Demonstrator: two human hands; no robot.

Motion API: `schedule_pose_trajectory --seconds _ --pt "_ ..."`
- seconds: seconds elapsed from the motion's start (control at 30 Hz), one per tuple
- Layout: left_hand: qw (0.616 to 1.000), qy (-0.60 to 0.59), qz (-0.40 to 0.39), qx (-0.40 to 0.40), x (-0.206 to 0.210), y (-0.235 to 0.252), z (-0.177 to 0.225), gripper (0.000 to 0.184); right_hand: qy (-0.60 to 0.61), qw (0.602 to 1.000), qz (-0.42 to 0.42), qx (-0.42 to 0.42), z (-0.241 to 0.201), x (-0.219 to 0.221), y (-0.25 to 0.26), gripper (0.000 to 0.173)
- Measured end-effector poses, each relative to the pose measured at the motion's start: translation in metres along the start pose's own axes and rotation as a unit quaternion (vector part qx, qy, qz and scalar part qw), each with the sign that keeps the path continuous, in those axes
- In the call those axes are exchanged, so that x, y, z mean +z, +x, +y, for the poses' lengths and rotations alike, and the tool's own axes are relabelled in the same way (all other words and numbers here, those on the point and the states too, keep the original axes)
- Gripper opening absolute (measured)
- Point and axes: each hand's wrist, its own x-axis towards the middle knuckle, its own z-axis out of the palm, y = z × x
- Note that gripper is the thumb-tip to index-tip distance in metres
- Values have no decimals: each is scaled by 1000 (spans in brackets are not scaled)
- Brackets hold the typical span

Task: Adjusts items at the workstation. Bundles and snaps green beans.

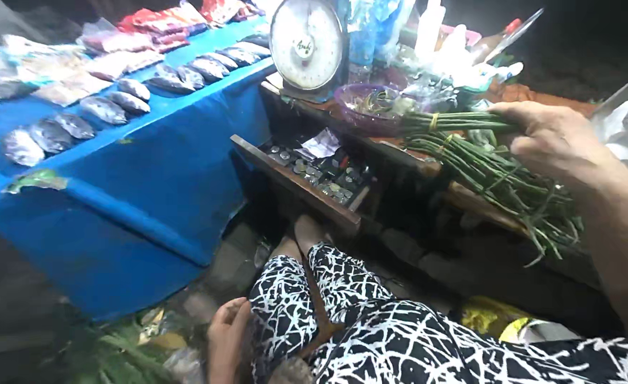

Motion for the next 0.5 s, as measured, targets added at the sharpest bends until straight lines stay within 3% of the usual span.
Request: schedule_pose_trajectory --seconds 0.1,0.13,0.23,0.37,0.5 --pt "998 53 -34 -16 12 -10 -7 24 13 994 -63 94 50 42 19 37" --pt "997 71 -37 -18 13 -12 -7 22 24 991 -77 106 64 63 20 45" --pt "996 71 -39 -24 7 -18 -10 17 41 993 -41 106 84 99 18 55" --pt "995 62 -68 -41 -6 -33 -18 19 92 991 -16 95 79 75 24 36" --pt "995 8 -53 -81 -8 -47 -26 18 141 987 -27 69 78 57 25 31"
